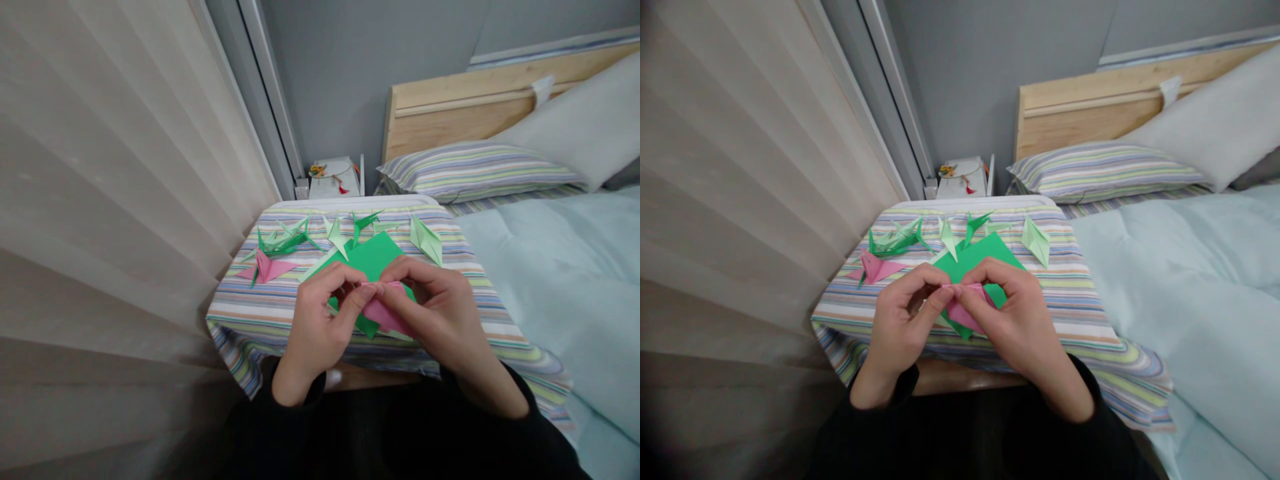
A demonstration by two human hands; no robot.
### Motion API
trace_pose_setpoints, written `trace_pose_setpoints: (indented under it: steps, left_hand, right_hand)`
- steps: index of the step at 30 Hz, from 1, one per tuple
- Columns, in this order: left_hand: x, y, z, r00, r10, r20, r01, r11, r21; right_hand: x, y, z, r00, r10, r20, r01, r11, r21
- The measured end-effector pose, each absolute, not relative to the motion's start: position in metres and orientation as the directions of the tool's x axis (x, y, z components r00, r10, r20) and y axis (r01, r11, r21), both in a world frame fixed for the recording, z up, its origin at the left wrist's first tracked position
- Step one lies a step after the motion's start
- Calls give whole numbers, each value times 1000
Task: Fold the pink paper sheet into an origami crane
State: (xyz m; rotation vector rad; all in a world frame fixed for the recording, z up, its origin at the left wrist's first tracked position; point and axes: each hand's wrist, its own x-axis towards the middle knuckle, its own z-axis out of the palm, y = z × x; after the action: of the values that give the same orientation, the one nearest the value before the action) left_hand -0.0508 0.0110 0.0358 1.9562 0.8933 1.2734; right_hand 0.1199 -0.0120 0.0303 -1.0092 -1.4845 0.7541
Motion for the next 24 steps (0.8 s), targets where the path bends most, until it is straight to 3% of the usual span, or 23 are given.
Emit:
trace_pose_setpoints:
  steps: [5, 15, 21, 24]
  left_hand:
    - [-50, 9, 35, 254, 789, 559, 176, -606, 776]
    - [-47, 9, 33, 190, 845, 500, 135, -527, 839]
    - [-50, 13, 33, 146, 882, 449, 45, -459, 887]
    - [-53, 14, 34, 199, 888, 416, 1, -425, 905]
  right_hand:
    - [122, -13, 32, 35, 906, 422, 148, 413, -899]
    - [128, -7, 30, 53, 931, 360, 104, 354, -930]
    - [138, -8, 36, -123, 958, 259, 102, 272, -957]
    - [144, -9, 37, -84, 963, 255, 72, 261, -963]
